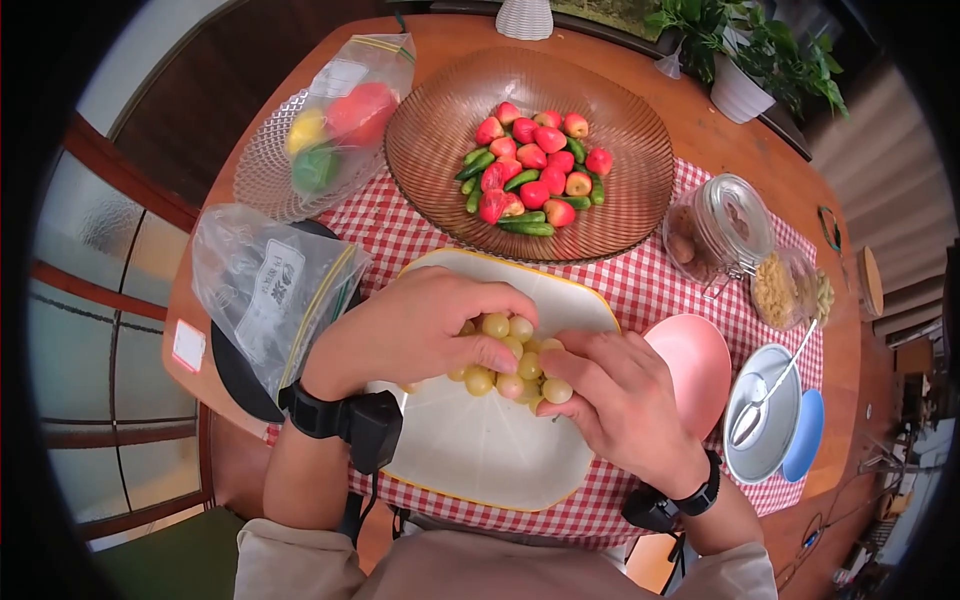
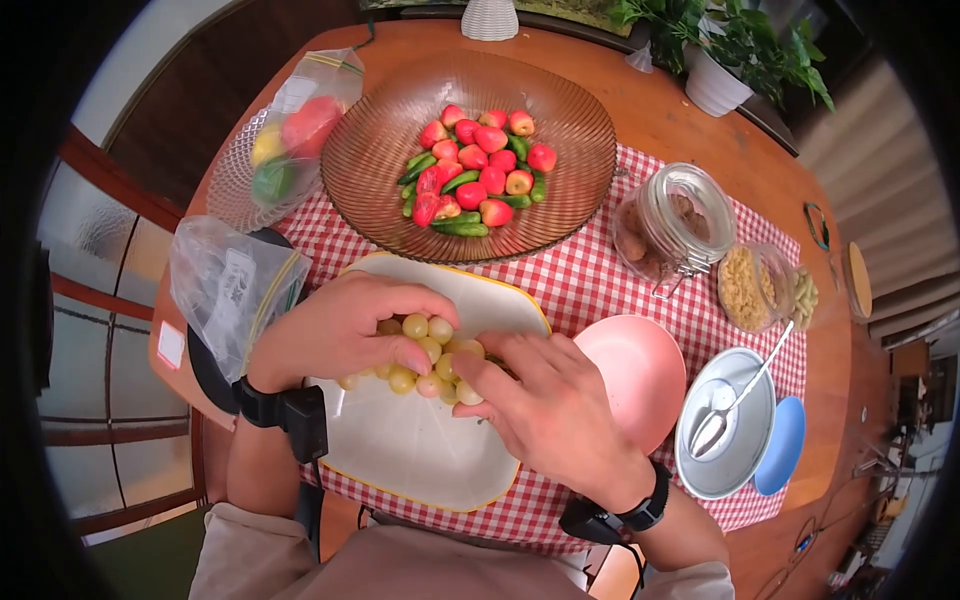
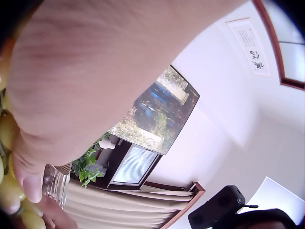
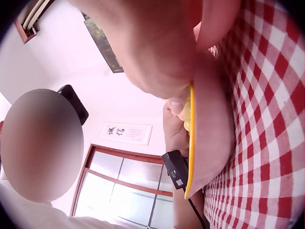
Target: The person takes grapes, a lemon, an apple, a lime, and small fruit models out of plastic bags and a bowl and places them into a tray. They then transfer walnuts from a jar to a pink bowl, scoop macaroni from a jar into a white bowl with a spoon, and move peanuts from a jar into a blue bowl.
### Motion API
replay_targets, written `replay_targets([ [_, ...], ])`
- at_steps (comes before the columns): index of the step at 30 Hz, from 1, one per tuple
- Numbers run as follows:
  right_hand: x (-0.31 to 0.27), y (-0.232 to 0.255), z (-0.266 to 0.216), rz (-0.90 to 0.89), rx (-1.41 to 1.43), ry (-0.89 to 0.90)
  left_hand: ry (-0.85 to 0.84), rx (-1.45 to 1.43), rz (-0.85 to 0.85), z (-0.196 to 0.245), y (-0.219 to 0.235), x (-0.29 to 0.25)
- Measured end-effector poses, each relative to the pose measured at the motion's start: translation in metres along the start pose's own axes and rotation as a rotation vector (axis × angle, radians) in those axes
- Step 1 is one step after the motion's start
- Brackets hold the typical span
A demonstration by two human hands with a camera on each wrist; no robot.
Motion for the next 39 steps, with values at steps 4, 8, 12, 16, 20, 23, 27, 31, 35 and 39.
replay_targets([
  [4,-0.001,0.0,-0.001,-0.001,-0.008,-0.003,-0.056,0.056,0.027,0.004,0.0,0.0],
  [8,0.001,0.001,-0.003,-0.025,0.001,-0.032,-0.021,0.016,0.004,0.004,-0.001,-0.002],
  [12,-0.001,0.001,-0.001,-0.036,0.001,-0.014,-0.003,0.014,-0.02,0.004,0.0,-0.002],
  [16,-0.006,-0.001,0.001,-0.027,0.027,-0.021,0.002,0.031,-0.051,0.004,-0.003,-0.001],
  [20,0.001,0.006,-0.006,-0.019,0.061,-0.098,-0.203,0.044,0.123,0.007,0.002,0.0],
  [23,0.002,0.003,-0.005,-0.085,0.033,-0.118,-0.164,-0.012,0.099,0.009,0.003,-0.003],
  [27,-0.001,0.001,-0.001,-0.097,0.06,-0.095,0.0,-0.152,-0.047,0.003,-0.003,-0.006],
  [31,-0.005,0.007,-0.005,-0.117,0.281,-0.192,0.122,-0.336,-0.08,0.008,0.005,-0.013],
  [35,-0.006,0.009,-0.004,0.214,0.263,-0.166,0.059,0.04,0.222,0.01,0.013,-0.01],
  [39,0.004,0.022,-0.004,-0.023,0.069,-0.019,-0.097,0.185,0.275,0.008,0.016,-0.013],
])
Point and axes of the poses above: each hand's wrist, its own x-axis towards the middle knuckle, its own y-axis out of the back of the hand, z = x × y, the point moved 4 cm from there along x, towards the middle knuckle, and after that the axes turned 1 degree about y, right-handed, at the moved point
